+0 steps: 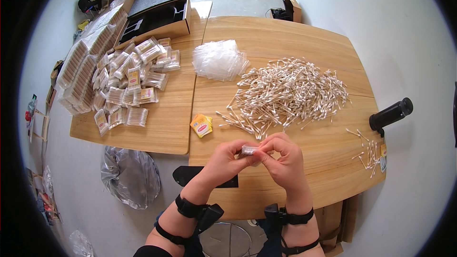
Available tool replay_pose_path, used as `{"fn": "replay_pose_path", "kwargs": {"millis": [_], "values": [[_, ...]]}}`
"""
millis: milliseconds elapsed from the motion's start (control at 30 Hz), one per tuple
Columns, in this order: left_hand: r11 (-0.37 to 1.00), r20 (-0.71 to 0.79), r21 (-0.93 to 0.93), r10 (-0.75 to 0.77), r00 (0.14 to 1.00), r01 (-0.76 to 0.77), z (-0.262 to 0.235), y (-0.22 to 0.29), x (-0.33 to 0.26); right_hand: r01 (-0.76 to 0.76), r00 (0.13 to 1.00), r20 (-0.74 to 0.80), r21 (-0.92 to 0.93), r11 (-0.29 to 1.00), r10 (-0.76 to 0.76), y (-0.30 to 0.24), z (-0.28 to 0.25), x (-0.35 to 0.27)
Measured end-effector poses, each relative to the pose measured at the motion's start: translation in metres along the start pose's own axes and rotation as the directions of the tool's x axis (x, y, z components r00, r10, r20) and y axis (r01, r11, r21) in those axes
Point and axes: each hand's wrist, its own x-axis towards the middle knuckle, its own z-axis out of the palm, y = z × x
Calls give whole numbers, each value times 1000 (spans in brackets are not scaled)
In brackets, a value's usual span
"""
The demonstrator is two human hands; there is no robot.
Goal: Packing bundles of cotton swabs into plastic sleeves using a sorting jig.
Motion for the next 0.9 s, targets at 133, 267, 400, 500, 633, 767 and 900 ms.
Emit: {"fn": "replay_pose_path", "kwargs": {"millis": [133,267,400,500,633,767,900], "values": [[997,19,-76,-12,1000,14,-6,-3,1,21,1000,-22,21,1000,-20,2,-1,2],[986,10,-167,1,1000,1,-4,-1,1,-15,999,-36,-3,1000,15,4,-3,2],[960,9,-279,-15,1000,17,-5,-4,-1,-58,996,-67,26,998,60,10,2,1],[956,-40,-286,51,998,-60,1,-5,1,-186,975,-96,128,974,199,15,9,1],[948,-78,-315,18,997,-42,-2,-6,0,-322,941,-33,216,922,337,15,6,0],[978,-175,-143,123,977,-149,-5,-10,4,-215,969,-93,143,966,229,17,8,-1],[978,-221,-50,189,957,-205,-7,-10,4,-151,980,-119,80,985,160,17,9,1]]}}
